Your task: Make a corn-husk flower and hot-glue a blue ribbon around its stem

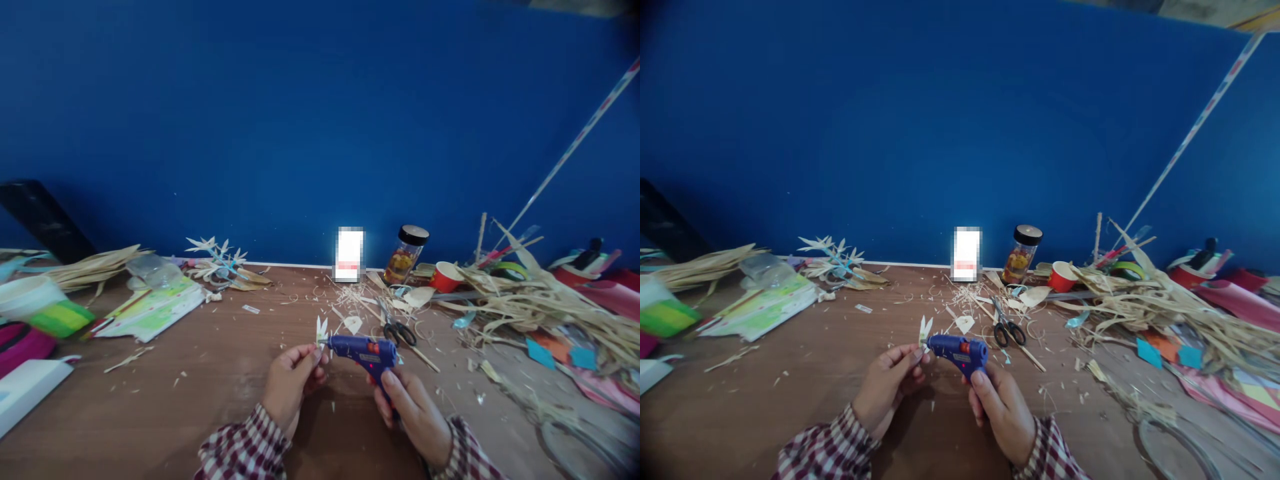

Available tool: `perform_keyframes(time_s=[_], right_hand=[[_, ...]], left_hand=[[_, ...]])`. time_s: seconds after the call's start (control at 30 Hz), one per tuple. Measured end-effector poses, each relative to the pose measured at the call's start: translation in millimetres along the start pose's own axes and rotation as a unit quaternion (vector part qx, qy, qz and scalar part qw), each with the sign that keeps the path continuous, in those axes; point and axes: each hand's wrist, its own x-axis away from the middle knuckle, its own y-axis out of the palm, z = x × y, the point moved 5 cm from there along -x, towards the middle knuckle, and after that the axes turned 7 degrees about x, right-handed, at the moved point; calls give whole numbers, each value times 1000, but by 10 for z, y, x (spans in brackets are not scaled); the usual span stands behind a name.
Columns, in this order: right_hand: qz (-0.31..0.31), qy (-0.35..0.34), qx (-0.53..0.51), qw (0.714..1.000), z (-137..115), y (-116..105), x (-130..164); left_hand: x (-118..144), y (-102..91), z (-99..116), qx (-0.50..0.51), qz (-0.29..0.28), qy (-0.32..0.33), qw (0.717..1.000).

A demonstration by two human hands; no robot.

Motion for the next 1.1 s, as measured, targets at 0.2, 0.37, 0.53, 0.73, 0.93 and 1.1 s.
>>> perform_keyframes(time_s=[0.2,0.37,0.53,0.73,0.93,1.1], right_hand=[[-5,-1,2,1000,-10,2,-14],[-2,2,-4,1000,7,6,-19],[-4,10,0,1000,19,2,-6],[13,12,-15,1000,26,-8,-13],[1,8,2,1000,-6,7,-11],[12,11,-1,1000,-8,-6,-11]], left_hand=[[-18,3,-3,10,1,-3,1000],[-23,5,0,9,0,-2,1000],[-17,16,13,22,-3,-2,1000],[1,32,31,25,1,-9,1000],[4,31,38,19,4,-7,1000],[16,30,40,22,3,-10,1000]])
